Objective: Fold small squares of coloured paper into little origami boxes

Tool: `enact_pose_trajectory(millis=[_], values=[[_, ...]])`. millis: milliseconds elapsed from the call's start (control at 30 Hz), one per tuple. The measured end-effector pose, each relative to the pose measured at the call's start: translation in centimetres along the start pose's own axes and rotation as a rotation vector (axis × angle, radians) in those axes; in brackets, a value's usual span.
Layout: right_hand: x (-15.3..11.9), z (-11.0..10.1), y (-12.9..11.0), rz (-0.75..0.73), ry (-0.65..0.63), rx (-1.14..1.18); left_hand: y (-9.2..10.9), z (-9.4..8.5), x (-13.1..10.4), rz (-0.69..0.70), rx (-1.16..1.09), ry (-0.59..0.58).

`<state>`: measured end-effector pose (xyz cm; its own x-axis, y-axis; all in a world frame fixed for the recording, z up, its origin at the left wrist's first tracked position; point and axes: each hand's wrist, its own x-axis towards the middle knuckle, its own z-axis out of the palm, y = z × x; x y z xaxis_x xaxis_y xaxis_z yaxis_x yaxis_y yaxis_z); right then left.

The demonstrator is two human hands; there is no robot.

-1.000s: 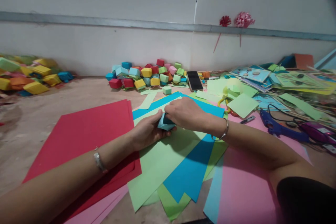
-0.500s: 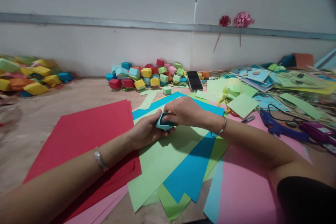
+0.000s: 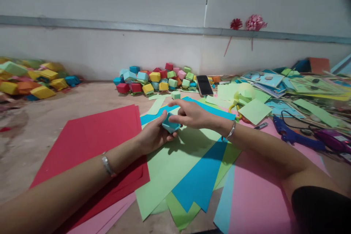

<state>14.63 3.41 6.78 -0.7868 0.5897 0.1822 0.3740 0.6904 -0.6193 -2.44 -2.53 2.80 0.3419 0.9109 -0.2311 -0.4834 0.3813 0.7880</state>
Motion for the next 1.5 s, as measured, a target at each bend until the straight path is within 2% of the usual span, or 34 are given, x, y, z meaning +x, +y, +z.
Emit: enact_pose_trajectory(millis=[67,133,200,267,467,600,700,800,867,967,1033,1100,1233,1333,1500], values=[[0.2,-0.4,0.4,-0.047,0.108,0.025,0.6,-0.2,0.2,-0.04,-0.05,0.05],[0.3,-0.4,0.9,-0.178,0.173,0.011,1.1,-0.4,0.3,-0.084,-0.089,0.076],[0.3,-0.1,1.3,-0.326,0.152,-0.008,1.4,-0.5,0.4,-0.106,-0.1,0.098],[0.2,0.4,1.4,-0.41,0.129,-0.024,1.5,-0.5,0.3,-0.114,-0.081,0.12],[-0.4,1.8,0.6,-0.387,0.121,0.022,1.6,-0.4,0.2,-0.126,-0.028,0.152],[-0.4,2.8,0.7,-0.317,0.279,-0.001,1.4,-0.6,0.4,-0.092,0.002,0.156],[-0.2,3.2,1.2,-0.269,0.39,0.002,0.9,-0.6,0.7,0.062,0.09,0.172],[0.1,3.2,1.9,-0.2,0.489,0.022,0.5,-0.6,0.6,0.36,0.293,0.369],[0.3,3.0,2.3,-0.174,0.525,0.053,0.5,-0.7,0.4,0.613,0.532,0.465],[0.4,2.9,3.0,-0.183,0.516,0.082,0.6,-1.2,0.3,0.89,0.97,0.447],[0.5,2.9,3.5,-0.231,0.467,0.055,0.5,-1.6,0.5,0.949,1.197,0.421],[0.6,3.0,4.3,-0.302,0.392,-0.014,0.4,-2.2,0.9,0.915,1.344,0.401],[0.9,4.0,5.9,-0.34,0.303,-0.135,0.0,-3.2,1.6,0.721,1.565,0.394],[1.1,4.7,6.6,-0.322,0.316,-0.144,0.0,-3.5,1.8,0.619,1.691,0.401],[1.0,5.0,6.4,-0.346,0.336,-0.18,0.1,-3.4,1.5,0.551,1.746,0.399]])
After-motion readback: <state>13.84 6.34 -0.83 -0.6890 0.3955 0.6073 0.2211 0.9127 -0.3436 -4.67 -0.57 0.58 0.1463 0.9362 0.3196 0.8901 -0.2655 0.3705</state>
